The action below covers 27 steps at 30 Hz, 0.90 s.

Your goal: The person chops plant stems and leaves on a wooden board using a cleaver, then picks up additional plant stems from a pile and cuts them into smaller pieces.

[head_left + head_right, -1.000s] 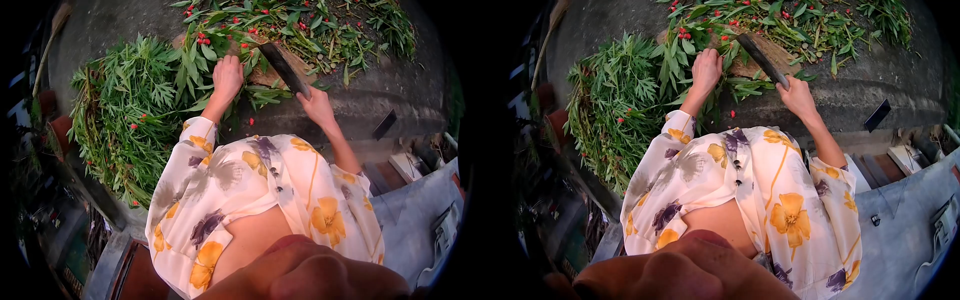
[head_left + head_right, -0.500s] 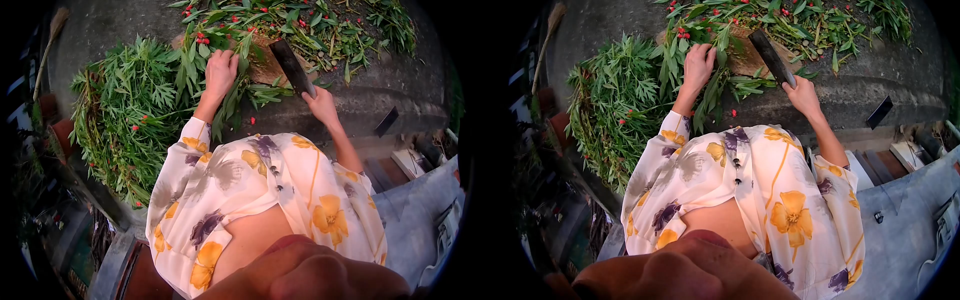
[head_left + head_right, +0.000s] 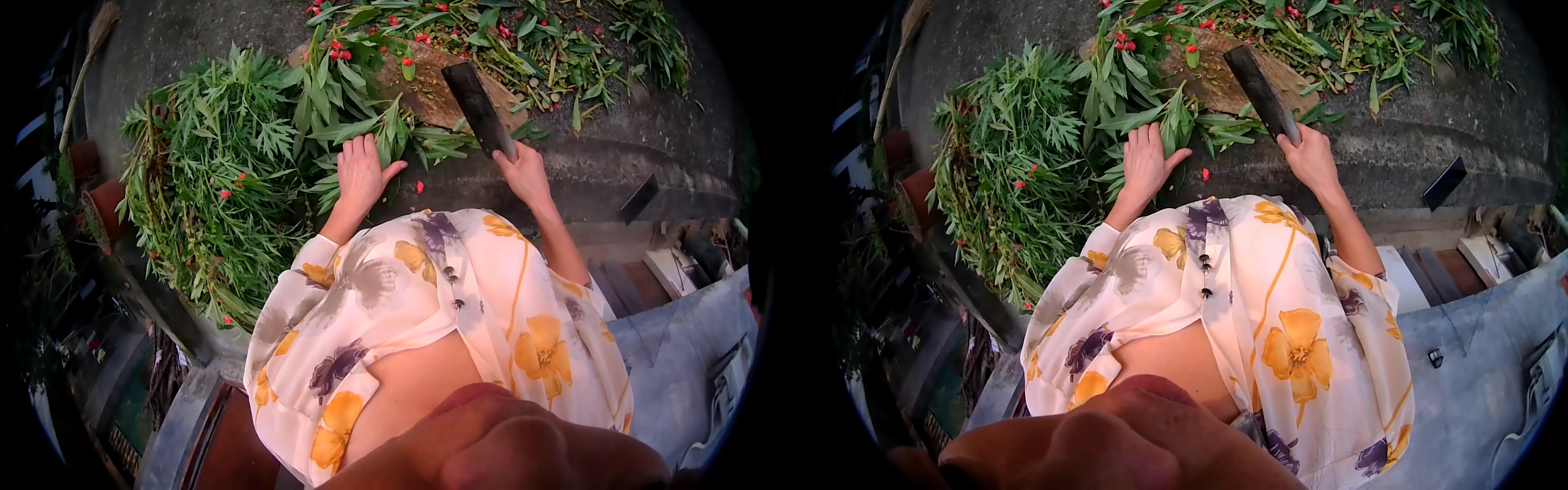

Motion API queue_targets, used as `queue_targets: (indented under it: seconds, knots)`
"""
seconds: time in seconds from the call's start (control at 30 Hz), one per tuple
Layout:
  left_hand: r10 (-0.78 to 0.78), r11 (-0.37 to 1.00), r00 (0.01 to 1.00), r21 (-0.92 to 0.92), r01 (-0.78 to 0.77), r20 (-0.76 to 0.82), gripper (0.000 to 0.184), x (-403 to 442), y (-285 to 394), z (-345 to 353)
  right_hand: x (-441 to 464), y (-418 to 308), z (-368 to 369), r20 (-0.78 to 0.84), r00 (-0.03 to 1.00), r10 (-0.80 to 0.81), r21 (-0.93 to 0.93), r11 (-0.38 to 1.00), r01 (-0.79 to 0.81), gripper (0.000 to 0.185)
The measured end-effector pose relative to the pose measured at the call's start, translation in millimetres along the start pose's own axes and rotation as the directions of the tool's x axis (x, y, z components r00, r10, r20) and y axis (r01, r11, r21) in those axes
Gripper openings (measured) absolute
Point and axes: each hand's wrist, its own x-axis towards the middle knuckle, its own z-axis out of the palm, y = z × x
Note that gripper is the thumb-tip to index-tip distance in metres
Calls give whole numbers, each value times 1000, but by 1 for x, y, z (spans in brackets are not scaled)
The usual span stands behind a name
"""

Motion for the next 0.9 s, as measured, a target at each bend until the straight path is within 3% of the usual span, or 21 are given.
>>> queue_targets:
  seconds: [0.2, 0.37, 0.47, 0.53, 0.6, 0.67, 0.77, 0.83, 0.9]
  knots:
    - [91, 995, 996, -47, -92, -22, 42, 4, -7, 13, -1, 3, 5, -2, 999, -33, 9, 999, 33, 29]
    - [131, 978, 986, -151, -146, -107, 35, 31, 27, 0, -6, 0, -1, -18, 1000, -6, 20, 1000, 7, 29]
    - [163, 978, 984, -121, -171, -78, 30, 61, 34, 27, -8, -4, -4, -96, 994, -45, 59, 997, 50, 28]
    - [79, 976, 997, -203, -74, 14, 26, 75, 41, 32, -6, -11, -10, -137, 983, -120, 55, 990, 128, 27]
    - [103, 978, 994, -186, -93, 42, 26, 79, 39, 32, -4, -17, -17, -91, 990, -104, 0, 994, 105, 24]
    - [51, 974, 994, -225, -28, 96, 27, 82, 38, 25, 3, -19, -14, -52, 974, -220, -132, 968, 211, 21]
    - [-3, 986, 995, -165, 21, 104, 39, 85, 44, 13, 16, -13, -5, 46, 978, -205, -242, 947, 210, 20]
    - [-68, 982, 988, -165, 91, 141, 52, 84, 47, 2, 22, -7, 0, 45, 980, -193, -208, 958, 198, 20]
    - [-65, 976, 992, -198, 86, 111, 52, 83, 41, 4, 24, -9, -2, 46, 982, -182, -173, 967, 188, 21]
